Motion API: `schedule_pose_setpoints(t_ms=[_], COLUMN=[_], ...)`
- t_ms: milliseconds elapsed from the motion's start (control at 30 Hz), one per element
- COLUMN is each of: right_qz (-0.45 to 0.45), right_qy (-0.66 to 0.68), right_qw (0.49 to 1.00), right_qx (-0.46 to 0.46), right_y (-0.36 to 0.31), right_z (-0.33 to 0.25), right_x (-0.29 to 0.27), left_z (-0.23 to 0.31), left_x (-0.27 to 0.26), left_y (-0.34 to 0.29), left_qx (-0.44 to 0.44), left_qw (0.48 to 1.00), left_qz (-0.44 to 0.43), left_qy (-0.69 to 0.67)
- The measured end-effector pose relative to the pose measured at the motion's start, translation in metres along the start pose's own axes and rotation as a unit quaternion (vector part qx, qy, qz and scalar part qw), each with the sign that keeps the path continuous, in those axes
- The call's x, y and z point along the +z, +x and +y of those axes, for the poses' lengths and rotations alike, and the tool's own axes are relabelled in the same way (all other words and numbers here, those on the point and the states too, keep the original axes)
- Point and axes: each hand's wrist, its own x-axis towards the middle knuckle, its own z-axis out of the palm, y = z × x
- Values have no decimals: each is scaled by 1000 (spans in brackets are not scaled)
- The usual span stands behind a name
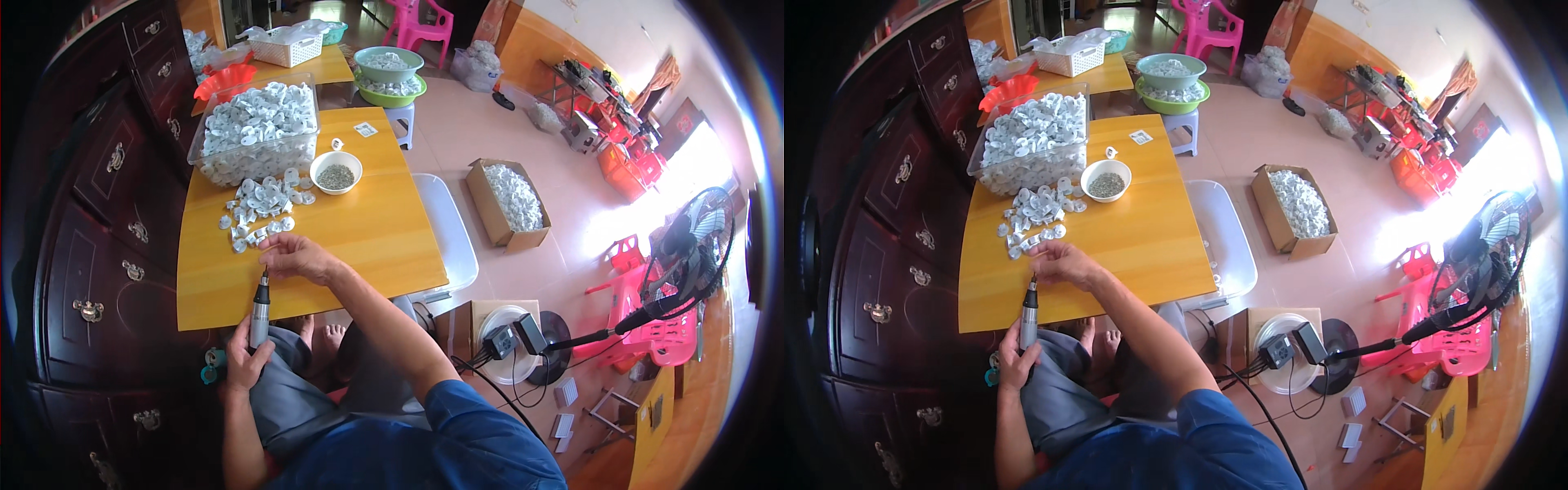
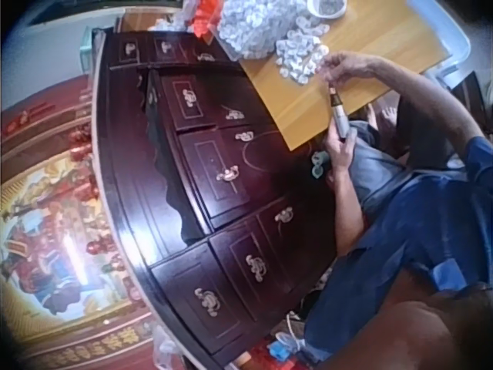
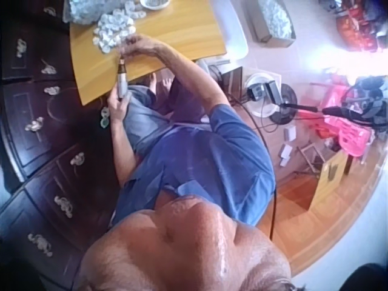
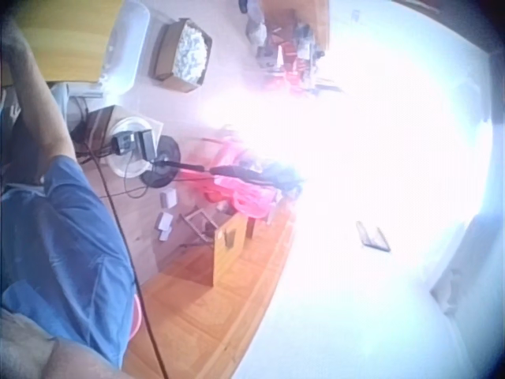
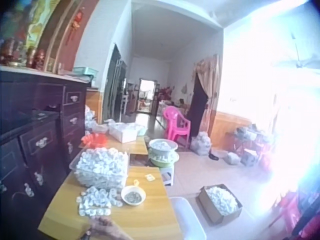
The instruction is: Assembling small white plastic shoe components by inserting metal pins using a handheld rotary tool.
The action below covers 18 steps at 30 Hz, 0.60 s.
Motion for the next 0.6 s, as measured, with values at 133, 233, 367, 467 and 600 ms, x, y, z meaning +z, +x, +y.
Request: schedule_pose_setpoints(t_ms=[133, 233, 367, 467, 600], right_qz=[109, 257, 330, 317, 255], right_qy=[-97, -211, -408, -492, -598], right_qw=[985, 932, 831, 790, 740], right_qx=[-91, -141, -187, -185, -173], right_y=[-1, -4, 5, 16, 24], right_z=[-5, -17, -29, -34, -27], right_x=[-32, -56, -63, -45, -29], left_z=[-9, -10, 6, 15, 15], left_x=[-3, -4, -5, -6, -7], left_y=[1, 4, 4, -1, -1], left_qx=[17, 23, 77, 86, 75], left_qw=[1000, 999, 995, 994, 996], left_qz=[-8, -13, 12, 24, 23], left_qy=[14, 36, 69, 69, 49])
